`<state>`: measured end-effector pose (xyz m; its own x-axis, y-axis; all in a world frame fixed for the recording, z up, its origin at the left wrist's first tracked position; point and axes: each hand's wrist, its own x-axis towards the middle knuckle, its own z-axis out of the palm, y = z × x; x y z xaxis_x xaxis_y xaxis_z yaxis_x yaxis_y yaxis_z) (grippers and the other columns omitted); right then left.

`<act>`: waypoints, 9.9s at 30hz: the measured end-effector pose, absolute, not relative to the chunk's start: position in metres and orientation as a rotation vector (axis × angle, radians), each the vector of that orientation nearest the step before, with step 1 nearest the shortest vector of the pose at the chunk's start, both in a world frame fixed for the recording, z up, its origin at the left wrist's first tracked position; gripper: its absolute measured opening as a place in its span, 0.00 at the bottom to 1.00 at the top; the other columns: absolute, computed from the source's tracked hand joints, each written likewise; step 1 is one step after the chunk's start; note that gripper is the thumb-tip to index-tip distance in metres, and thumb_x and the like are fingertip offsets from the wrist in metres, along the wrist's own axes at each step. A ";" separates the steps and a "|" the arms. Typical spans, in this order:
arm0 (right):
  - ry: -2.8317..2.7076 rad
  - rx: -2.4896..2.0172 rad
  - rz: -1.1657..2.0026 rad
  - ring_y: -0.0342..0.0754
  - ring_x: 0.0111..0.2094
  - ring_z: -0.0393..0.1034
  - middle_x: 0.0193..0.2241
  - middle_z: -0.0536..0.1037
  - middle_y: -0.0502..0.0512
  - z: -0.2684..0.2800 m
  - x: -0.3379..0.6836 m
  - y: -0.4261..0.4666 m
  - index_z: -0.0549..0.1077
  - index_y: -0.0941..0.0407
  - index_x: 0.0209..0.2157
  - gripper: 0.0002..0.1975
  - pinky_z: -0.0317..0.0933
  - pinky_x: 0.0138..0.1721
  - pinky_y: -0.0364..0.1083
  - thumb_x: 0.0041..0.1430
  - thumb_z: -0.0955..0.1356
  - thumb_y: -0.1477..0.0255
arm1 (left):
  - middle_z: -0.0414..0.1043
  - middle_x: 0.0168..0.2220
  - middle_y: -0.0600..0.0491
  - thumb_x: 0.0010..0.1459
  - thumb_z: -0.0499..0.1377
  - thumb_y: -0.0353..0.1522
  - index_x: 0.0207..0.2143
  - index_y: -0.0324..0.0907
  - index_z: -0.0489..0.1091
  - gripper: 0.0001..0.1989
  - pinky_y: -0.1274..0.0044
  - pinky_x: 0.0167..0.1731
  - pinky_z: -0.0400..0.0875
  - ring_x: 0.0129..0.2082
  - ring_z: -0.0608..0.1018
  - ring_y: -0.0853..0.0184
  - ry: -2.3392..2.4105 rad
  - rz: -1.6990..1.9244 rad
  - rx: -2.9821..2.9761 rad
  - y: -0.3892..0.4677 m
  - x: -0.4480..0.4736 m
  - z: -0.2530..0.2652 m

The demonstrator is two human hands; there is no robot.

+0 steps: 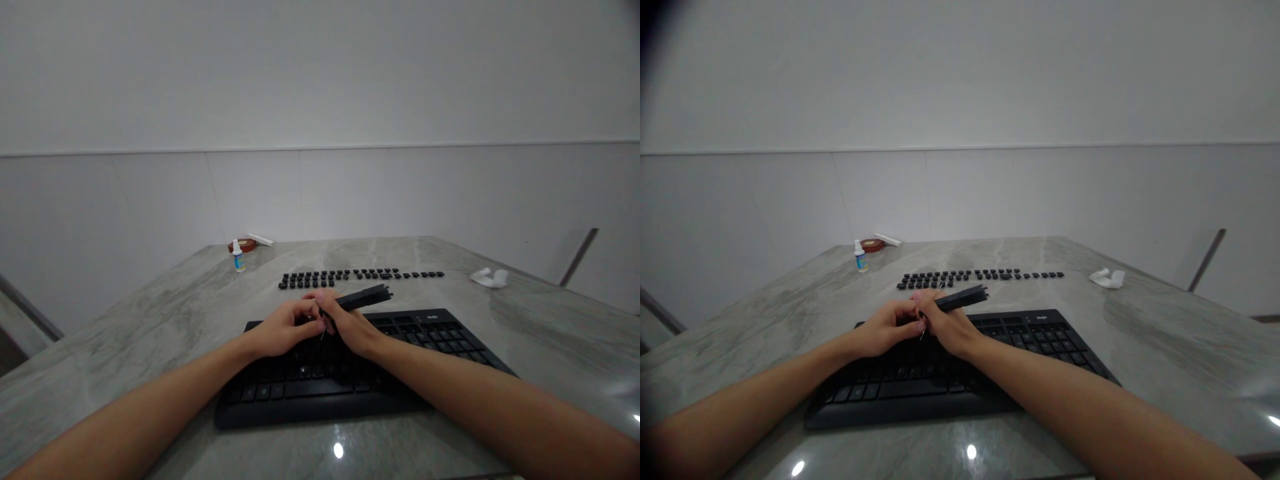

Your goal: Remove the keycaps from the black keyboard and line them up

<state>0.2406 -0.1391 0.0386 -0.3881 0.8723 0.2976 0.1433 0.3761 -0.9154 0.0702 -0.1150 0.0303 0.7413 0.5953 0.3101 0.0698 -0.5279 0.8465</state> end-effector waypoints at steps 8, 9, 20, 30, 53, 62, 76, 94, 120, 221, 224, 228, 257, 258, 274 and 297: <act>-1.729 -0.831 0.982 0.41 0.26 0.63 0.24 0.70 0.50 0.038 0.249 -0.135 0.73 0.59 0.36 0.16 0.59 0.29 0.42 0.59 0.66 0.59 | 0.71 0.27 0.54 0.60 0.58 0.36 0.32 0.37 0.71 0.10 0.79 0.31 0.64 0.28 0.71 0.70 0.608 0.926 1.992 -0.112 0.069 0.028; -1.713 -0.849 0.997 0.41 0.24 0.62 0.23 0.70 0.50 0.038 0.249 -0.135 0.74 0.59 0.37 0.16 0.58 0.26 0.41 0.59 0.66 0.60 | 0.71 0.28 0.54 0.60 0.57 0.35 0.33 0.37 0.71 0.09 0.79 0.33 0.64 0.30 0.71 0.69 0.656 0.986 2.037 -0.112 0.069 0.028; -1.599 -0.890 1.065 0.42 0.25 0.65 0.28 0.76 0.55 0.041 0.249 -0.138 0.75 0.61 0.37 0.17 0.59 0.18 0.39 0.53 0.68 0.61 | 0.71 0.30 0.53 0.64 0.51 0.26 0.36 0.39 0.72 0.10 0.78 0.35 0.64 0.31 0.71 0.69 0.820 1.329 2.497 -0.118 0.068 0.030; -1.570 -0.924 1.040 0.39 0.18 0.61 0.22 0.72 0.49 0.041 0.250 -0.136 0.73 0.60 0.36 0.15 0.54 0.16 0.38 0.51 0.68 0.63 | 0.72 0.28 0.55 0.61 0.55 0.28 0.36 0.40 0.71 0.06 0.77 0.35 0.65 0.30 0.72 0.69 0.856 1.214 2.422 -0.117 0.067 0.027; -2.297 -0.855 0.392 0.41 0.23 0.65 0.20 0.74 0.51 0.042 0.256 -0.140 0.73 0.60 0.22 0.07 0.57 0.28 0.41 0.50 0.65 0.76 | 0.73 0.25 0.54 0.56 0.53 0.30 0.32 0.39 0.73 0.09 0.77 0.32 0.65 0.27 0.73 0.68 1.137 1.323 2.125 -0.114 0.067 0.033; -2.251 -0.889 0.530 0.42 0.24 0.66 0.21 0.75 0.51 0.042 0.258 -0.138 0.74 0.59 0.22 0.09 0.57 0.28 0.41 0.51 0.64 0.77 | 0.73 0.25 0.54 0.55 0.53 0.29 0.31 0.39 0.73 0.09 0.77 0.32 0.65 0.27 0.73 0.69 1.149 1.322 2.129 -0.113 0.067 0.032; -2.360 -0.809 0.522 0.43 0.27 0.69 0.24 0.77 0.52 0.040 0.254 -0.143 0.76 0.58 0.25 0.08 0.61 0.33 0.42 0.52 0.65 0.74 | 0.73 0.24 0.55 0.55 0.53 0.27 0.30 0.38 0.74 0.09 0.78 0.31 0.65 0.26 0.73 0.69 1.158 1.311 2.148 -0.114 0.068 0.033; -2.005 -0.832 1.101 0.39 0.16 0.54 0.12 0.61 0.49 0.038 0.257 -0.136 0.65 0.58 0.14 0.14 0.48 0.18 0.40 0.49 0.60 0.70 | 0.73 0.23 0.55 0.54 0.53 0.27 0.30 0.39 0.73 0.09 0.77 0.32 0.65 0.26 0.73 0.69 1.142 1.291 2.169 -0.113 0.068 0.032; -2.275 -0.939 0.748 0.40 0.23 0.61 0.19 0.69 0.48 0.042 0.252 -0.143 0.71 0.59 0.22 0.09 0.54 0.26 0.41 0.54 0.64 0.74 | 0.72 0.23 0.55 0.54 0.52 0.27 0.30 0.39 0.73 0.09 0.78 0.32 0.65 0.26 0.73 0.70 1.119 1.241 2.177 -0.113 0.067 0.031; -2.174 -1.067 0.853 0.37 0.18 0.52 0.13 0.56 0.44 0.043 0.256 -0.139 0.58 0.58 0.14 0.11 0.46 0.21 0.40 0.45 0.63 0.80 | 0.72 0.41 0.49 0.61 0.57 0.34 0.35 0.40 0.74 0.08 0.74 0.46 0.68 0.41 0.75 0.64 0.844 0.629 2.540 -0.119 0.068 0.031; -2.162 -1.100 0.742 0.37 0.18 0.54 0.13 0.57 0.44 0.042 0.253 -0.141 0.59 0.58 0.14 0.10 0.46 0.20 0.40 0.44 0.63 0.80 | 0.72 0.41 0.49 0.61 0.58 0.34 0.37 0.39 0.74 0.08 0.74 0.46 0.68 0.41 0.74 0.64 0.828 0.639 2.562 -0.120 0.067 0.031; -2.190 -1.140 0.646 0.38 0.18 0.56 0.13 0.58 0.45 0.041 0.251 -0.146 0.58 0.58 0.14 0.11 0.48 0.21 0.41 0.45 0.64 0.78 | 0.72 0.41 0.50 0.60 0.59 0.33 0.36 0.39 0.75 0.07 0.74 0.46 0.68 0.41 0.75 0.65 0.840 0.646 2.527 -0.118 0.067 0.030; -2.076 -1.148 0.815 0.37 0.19 0.55 0.13 0.59 0.43 0.047 0.249 -0.151 0.59 0.58 0.14 0.12 0.48 0.21 0.40 0.45 0.64 0.82 | 0.75 0.40 0.50 0.59 0.62 0.30 0.34 0.38 0.77 0.05 0.75 0.44 0.70 0.39 0.77 0.66 0.826 0.723 2.605 -0.110 0.067 0.021; -2.073 -1.160 0.817 0.37 0.19 0.55 0.13 0.59 0.43 0.048 0.249 -0.152 0.59 0.58 0.14 0.12 0.48 0.21 0.40 0.45 0.64 0.82 | 0.75 0.40 0.50 0.59 0.61 0.30 0.34 0.38 0.77 0.05 0.76 0.44 0.70 0.39 0.77 0.66 0.825 0.723 2.610 -0.110 0.067 0.021; -1.783 -1.392 1.254 0.37 0.11 0.54 0.07 0.62 0.47 0.051 0.249 -0.136 0.64 0.59 0.11 0.13 0.48 0.15 0.38 0.46 0.61 0.77 | 0.74 0.38 0.50 0.60 0.61 0.35 0.34 0.38 0.76 0.08 0.76 0.43 0.69 0.39 0.76 0.66 0.866 0.665 2.641 -0.114 0.068 0.026; -1.709 -1.421 1.319 0.36 0.09 0.52 0.08 0.62 0.47 0.048 0.252 -0.130 0.65 0.59 0.13 0.12 0.45 0.12 0.37 0.46 0.61 0.74 | 0.74 0.39 0.50 0.61 0.60 0.36 0.35 0.40 0.76 0.09 0.75 0.43 0.69 0.39 0.76 0.66 0.869 0.668 2.644 -0.115 0.068 0.025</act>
